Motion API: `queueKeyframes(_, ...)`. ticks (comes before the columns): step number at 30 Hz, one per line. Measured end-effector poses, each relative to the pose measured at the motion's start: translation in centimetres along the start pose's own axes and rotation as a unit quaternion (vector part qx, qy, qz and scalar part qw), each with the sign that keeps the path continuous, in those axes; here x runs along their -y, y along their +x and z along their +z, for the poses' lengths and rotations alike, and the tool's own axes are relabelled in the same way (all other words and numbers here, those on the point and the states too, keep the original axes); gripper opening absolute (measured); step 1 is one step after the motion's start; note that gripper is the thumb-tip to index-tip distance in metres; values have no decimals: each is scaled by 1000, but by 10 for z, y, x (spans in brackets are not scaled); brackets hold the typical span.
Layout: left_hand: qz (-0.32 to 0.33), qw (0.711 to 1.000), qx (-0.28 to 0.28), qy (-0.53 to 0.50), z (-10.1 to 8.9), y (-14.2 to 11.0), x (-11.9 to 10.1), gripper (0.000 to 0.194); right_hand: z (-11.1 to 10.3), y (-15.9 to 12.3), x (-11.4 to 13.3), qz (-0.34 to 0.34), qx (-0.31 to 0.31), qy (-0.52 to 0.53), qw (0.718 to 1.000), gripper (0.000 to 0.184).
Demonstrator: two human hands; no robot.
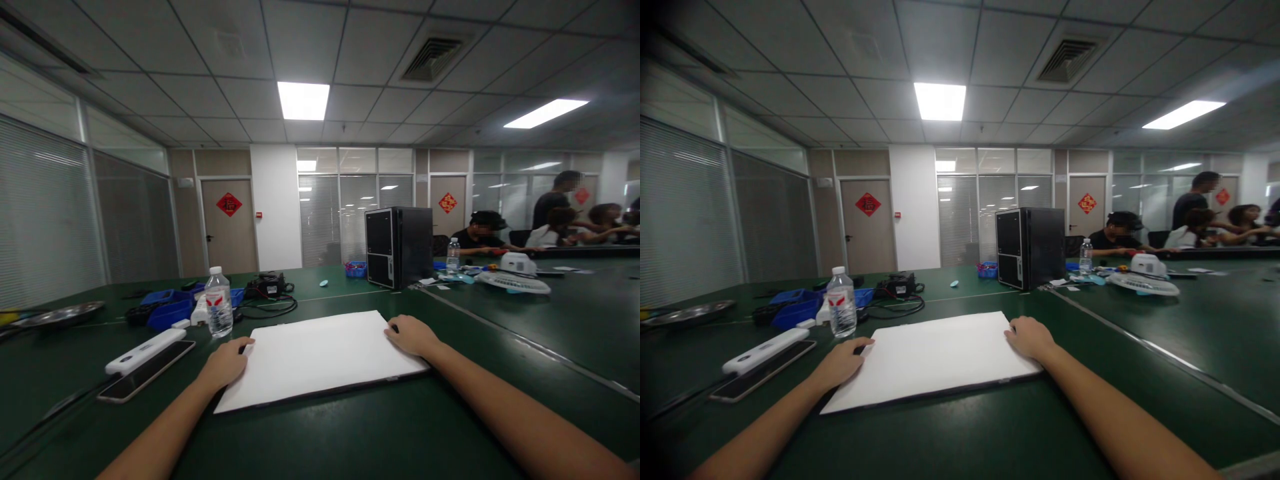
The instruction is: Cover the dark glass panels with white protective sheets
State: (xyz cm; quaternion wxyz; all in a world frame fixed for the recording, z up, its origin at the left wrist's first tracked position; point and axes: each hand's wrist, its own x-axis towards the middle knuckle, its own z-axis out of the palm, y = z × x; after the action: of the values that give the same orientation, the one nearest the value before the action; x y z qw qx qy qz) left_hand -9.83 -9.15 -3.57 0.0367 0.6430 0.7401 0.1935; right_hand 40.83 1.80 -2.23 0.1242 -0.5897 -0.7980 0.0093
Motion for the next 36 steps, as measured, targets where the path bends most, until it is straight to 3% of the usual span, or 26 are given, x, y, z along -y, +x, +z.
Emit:
queueKeyframes(21,-20,1000,-22,1,-4,-5,-9,37,4,3,-2,45,21,-21,999,37)
queueKeyframes(27,-80,996,-41,5,-11,-8,-13,33,7,5,-2,104,20,16,994,36)
queueKeyframes(36,-84,990,-38,-108,-11,-4,-14,33,5,10,-1,161,27,155,974,33)
